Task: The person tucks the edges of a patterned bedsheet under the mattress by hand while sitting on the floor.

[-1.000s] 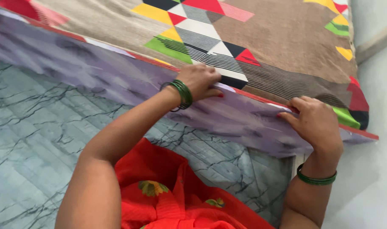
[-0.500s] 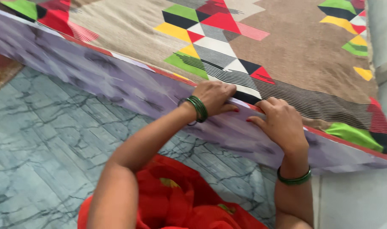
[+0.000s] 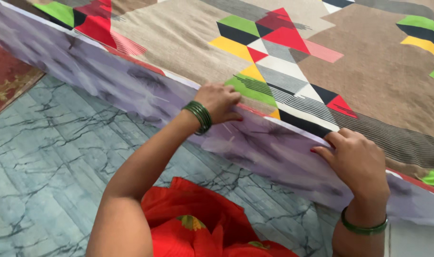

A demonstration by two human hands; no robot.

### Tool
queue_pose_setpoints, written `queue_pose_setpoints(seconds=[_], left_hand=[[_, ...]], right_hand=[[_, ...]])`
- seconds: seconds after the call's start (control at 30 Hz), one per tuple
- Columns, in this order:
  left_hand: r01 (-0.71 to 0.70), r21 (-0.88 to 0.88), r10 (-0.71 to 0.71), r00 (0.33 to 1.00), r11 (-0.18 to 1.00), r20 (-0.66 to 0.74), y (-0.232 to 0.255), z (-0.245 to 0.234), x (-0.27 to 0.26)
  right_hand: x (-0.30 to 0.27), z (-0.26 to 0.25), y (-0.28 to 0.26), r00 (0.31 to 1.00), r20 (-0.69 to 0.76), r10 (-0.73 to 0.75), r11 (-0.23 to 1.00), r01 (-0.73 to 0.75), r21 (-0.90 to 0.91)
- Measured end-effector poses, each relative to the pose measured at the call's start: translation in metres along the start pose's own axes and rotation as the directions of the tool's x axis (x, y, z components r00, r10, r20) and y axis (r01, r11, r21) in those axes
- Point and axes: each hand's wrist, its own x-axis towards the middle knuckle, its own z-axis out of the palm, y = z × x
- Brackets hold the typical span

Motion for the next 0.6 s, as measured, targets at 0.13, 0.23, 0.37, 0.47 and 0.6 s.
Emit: queue_pose_setpoints(seconds=[0.13,0.23,0.37,0.47,0.6], left_hand=[[-0.081,-0.081,0.083,0.996,0.993,0.015,-0.009,0.012,0.002],[-0.129,-0.166,0.138,0.99,0.978,0.041,-0.028,0.004,0.001],[-0.196,-0.007,0.193,0.971,0.981,-0.143,-0.073,-0.013,-0.01],[-0.235,-0.161,0.231,0.972,0.958,-0.047,-0.103,-0.014,-0.018],[-0.178,-0.202,0.198,0.977,0.963,0.083,-0.104,-0.007,-0.013]], right_hand=[[0.018,0.006,-0.033,0.982,-0.147,-0.115,0.979,0.137,0.153],[0.039,0.015,-0.054,0.988,-0.075,-0.137,0.97,0.149,0.194],[0.055,0.019,-0.065,0.989,0.141,-0.047,0.995,0.033,0.095],[0.068,0.019,-0.064,0.983,0.183,-0.024,0.988,-0.005,0.155],[0.088,0.011,-0.075,0.888,0.441,0.129,0.99,-0.14,-0.008]])
